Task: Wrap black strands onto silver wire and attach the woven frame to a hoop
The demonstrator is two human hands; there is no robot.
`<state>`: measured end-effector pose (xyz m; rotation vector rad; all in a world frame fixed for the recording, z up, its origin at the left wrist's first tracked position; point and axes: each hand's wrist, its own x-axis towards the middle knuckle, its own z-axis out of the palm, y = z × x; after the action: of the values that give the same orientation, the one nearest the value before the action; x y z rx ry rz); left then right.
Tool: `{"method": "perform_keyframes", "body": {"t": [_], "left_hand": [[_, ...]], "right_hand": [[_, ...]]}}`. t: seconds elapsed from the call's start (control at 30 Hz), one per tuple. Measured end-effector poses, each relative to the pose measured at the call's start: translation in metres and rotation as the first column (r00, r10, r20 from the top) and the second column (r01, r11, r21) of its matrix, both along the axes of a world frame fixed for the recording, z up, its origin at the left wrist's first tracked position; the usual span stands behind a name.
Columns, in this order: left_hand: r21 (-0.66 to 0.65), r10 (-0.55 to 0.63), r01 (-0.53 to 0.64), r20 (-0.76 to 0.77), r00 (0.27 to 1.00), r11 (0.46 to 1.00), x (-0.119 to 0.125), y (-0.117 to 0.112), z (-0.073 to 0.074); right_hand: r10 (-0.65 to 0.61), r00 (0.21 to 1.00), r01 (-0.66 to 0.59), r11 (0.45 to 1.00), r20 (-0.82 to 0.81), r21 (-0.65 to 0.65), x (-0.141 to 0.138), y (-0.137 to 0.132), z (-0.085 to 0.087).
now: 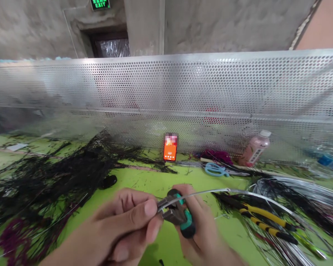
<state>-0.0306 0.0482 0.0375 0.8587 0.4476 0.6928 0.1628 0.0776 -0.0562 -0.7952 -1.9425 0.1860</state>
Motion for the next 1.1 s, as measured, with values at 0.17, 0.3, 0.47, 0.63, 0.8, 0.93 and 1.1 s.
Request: {"method": "perform_keyframes", "body": {"t": [0.17,0.3,0.47,0.63,0.8,0.93,1.1], "left_hand": [[-0.127,-0.073,0.084,0.086,0.994,0.988,-0.001,-0.001,-0.009],[-0.137,-0.064,0.071,0.052,0.997,0.988,0.0,-0.002,-0.011],[0.339,0.159,-0.06,-0.271,0.949,0.939,0.006,-0.007,0.0],[0.989,0.852,0.061,-0.147,0.503,0.134,0.011,-0.007,-0.017],[0.961,0.952,0.199,0.132,0.274,-0.191,0.017,0.002,-0.042],[0.964,0.947,0.171,0.149,0.286,-0.204,0.018,0.008,-0.046],[0.999,0.884,0.045,-0.044,0.465,0.025,0.017,0.009,-0.038]], "right_hand": [[0.036,0.999,-0.035,0.999,0.03,-0.024,0.006,0.006,-0.004],[0.028,0.998,-0.029,1.0,0.053,0.007,0.004,0.009,-0.001],[0.011,1.0,-0.012,0.999,0.025,0.046,0.005,0.014,0.003],[-0.027,0.999,0.026,0.999,0.046,0.041,0.008,0.014,0.003],[-0.107,0.988,0.105,0.994,0.109,0.026,0.016,0.015,-0.003],[-0.122,0.98,0.122,0.992,0.157,0.009,0.023,0.018,-0.008],[-0.151,0.975,0.146,0.988,0.164,0.042,0.02,0.02,-0.009]]}}
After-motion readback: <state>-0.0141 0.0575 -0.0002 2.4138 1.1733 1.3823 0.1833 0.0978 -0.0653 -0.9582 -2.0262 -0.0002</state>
